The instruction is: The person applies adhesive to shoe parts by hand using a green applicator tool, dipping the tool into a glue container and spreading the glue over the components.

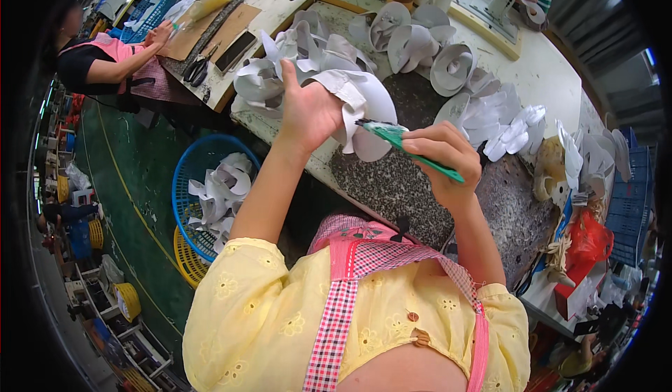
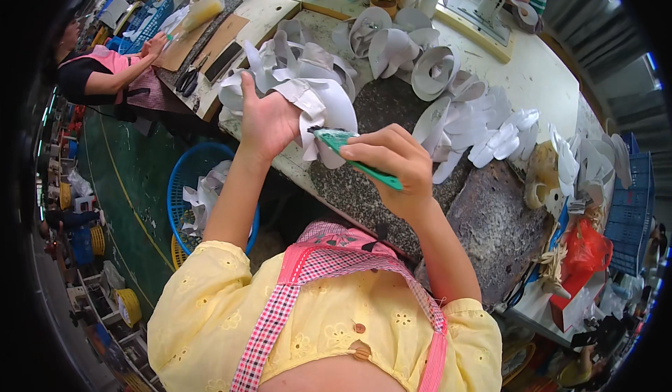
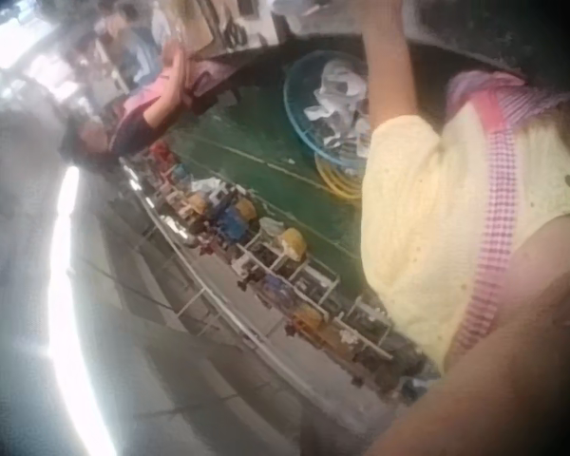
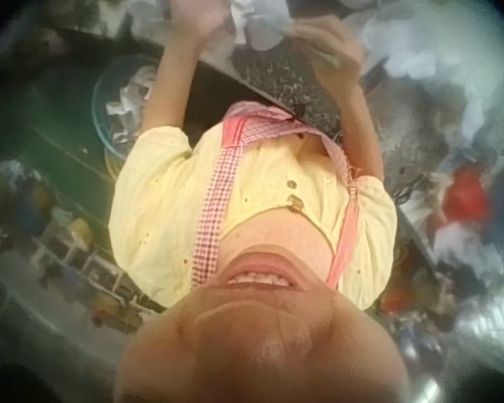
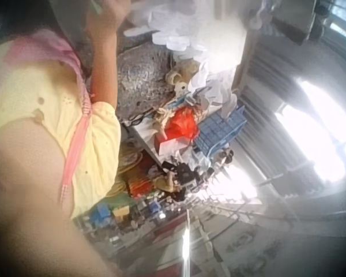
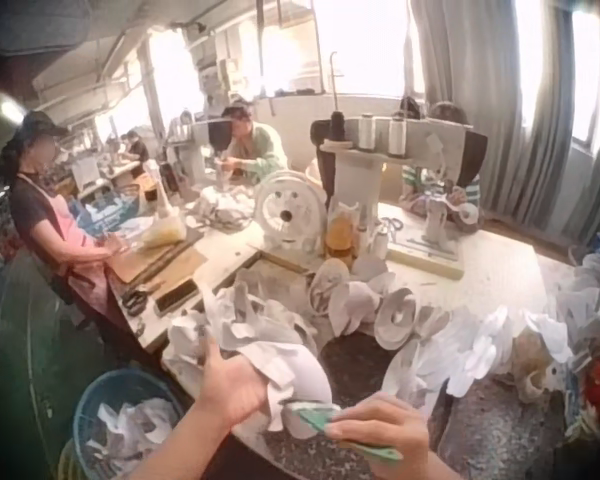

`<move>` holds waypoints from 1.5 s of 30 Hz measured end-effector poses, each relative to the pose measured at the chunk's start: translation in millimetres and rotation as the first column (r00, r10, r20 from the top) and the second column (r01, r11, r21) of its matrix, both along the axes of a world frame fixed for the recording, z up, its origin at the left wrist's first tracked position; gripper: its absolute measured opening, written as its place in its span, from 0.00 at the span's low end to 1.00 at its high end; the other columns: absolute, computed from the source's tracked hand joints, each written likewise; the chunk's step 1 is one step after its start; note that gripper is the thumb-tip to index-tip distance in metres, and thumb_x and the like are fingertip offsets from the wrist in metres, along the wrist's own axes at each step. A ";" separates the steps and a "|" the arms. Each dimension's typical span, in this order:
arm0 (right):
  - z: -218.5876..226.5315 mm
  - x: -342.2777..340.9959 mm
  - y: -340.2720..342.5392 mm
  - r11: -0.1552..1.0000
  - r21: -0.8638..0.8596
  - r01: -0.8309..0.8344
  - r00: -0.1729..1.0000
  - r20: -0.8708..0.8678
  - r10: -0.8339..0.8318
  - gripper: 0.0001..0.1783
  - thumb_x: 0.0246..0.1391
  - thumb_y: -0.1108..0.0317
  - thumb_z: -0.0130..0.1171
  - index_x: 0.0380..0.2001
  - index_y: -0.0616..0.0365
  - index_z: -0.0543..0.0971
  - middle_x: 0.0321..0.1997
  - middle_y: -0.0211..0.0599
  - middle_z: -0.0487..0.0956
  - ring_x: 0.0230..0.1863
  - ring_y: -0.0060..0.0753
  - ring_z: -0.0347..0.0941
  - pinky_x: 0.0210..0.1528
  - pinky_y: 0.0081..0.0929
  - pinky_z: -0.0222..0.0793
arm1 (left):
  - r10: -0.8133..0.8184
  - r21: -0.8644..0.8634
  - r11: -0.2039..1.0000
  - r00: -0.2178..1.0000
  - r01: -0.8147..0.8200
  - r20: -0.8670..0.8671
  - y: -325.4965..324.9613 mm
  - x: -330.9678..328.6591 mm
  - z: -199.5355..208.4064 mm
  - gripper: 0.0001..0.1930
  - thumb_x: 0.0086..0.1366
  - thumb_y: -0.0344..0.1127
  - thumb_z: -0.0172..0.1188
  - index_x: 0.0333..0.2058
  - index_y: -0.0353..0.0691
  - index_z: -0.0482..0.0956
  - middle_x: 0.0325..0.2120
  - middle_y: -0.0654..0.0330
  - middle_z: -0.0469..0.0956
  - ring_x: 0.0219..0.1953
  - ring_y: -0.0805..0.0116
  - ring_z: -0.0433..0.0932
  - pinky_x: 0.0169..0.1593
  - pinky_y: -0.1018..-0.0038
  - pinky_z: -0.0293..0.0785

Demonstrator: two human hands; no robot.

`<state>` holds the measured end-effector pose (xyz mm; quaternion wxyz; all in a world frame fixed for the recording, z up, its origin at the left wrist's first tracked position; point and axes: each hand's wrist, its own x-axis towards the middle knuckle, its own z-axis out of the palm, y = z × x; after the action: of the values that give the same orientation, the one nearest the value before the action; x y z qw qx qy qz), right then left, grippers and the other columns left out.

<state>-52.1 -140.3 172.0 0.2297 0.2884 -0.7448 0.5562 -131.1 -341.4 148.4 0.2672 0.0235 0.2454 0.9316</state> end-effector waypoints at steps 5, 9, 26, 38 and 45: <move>7.0 -24.7 -28.8 0.974 0.217 -0.064 0.974 -0.199 0.108 0.13 0.31 0.76 0.57 0.28 0.57 0.77 0.27 0.36 0.75 0.24 0.33 0.68 0.24 0.23 0.62 | 0.010 0.061 0.998 0.999 -0.007 -0.049 -15.4 1.6 19.9 0.51 0.47 0.74 0.27 0.55 0.30 0.42 0.55 0.45 0.49 0.56 0.51 0.51 0.57 0.59 0.46; 8.9 -26.0 -30.1 0.945 0.325 0.022 0.947 -0.309 0.085 0.15 0.27 0.72 0.57 0.27 0.57 0.76 0.26 0.34 0.73 0.23 0.33 0.67 0.23 0.25 0.63 | 0.058 0.149 0.987 0.998 -0.061 0.029 -21.0 13.2 21.4 0.52 0.46 0.75 0.30 0.52 0.25 0.49 0.51 0.43 0.55 0.53 0.52 0.56 0.55 0.60 0.50; 3.5 -15.2 -16.4 0.938 0.327 0.115 0.953 -0.304 -0.011 0.13 0.28 0.76 0.57 0.25 0.58 0.76 0.24 0.36 0.74 0.22 0.35 0.68 0.23 0.25 0.64 | 0.082 0.160 0.983 0.993 -0.094 0.081 -12.7 24.9 10.6 0.50 0.49 0.73 0.27 0.52 0.26 0.48 0.49 0.45 0.58 0.52 0.55 0.58 0.56 0.63 0.51; -8.4 7.4 29.2 0.951 0.100 0.294 0.956 -0.028 -0.292 0.05 0.40 0.77 0.54 0.26 0.64 0.75 0.21 0.39 0.72 0.21 0.30 0.67 0.23 0.21 0.60 | 0.007 0.017 1.000 1.000 -0.007 -0.029 -19.8 35.4 4.2 0.49 0.46 0.75 0.28 0.54 0.35 0.48 0.49 0.48 0.60 0.47 0.52 0.66 0.49 0.56 0.59; -52.6 33.2 59.2 0.890 -0.004 0.455 0.868 0.224 -0.443 0.05 0.44 0.79 0.53 0.28 0.67 0.74 0.25 0.34 0.73 0.25 0.22 0.66 0.27 0.17 0.60 | 0.454 -0.561 0.586 0.810 -0.585 -0.370 -116.3 8.7 16.1 0.37 0.57 0.65 0.25 0.49 0.35 0.59 0.43 0.55 0.68 0.45 0.66 0.68 0.48 0.71 0.64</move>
<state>-18.9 -81.1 119.4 0.2780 0.0383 -0.7960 0.5364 -122.4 -457.7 164.4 -0.0515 -0.0566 0.5731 0.8159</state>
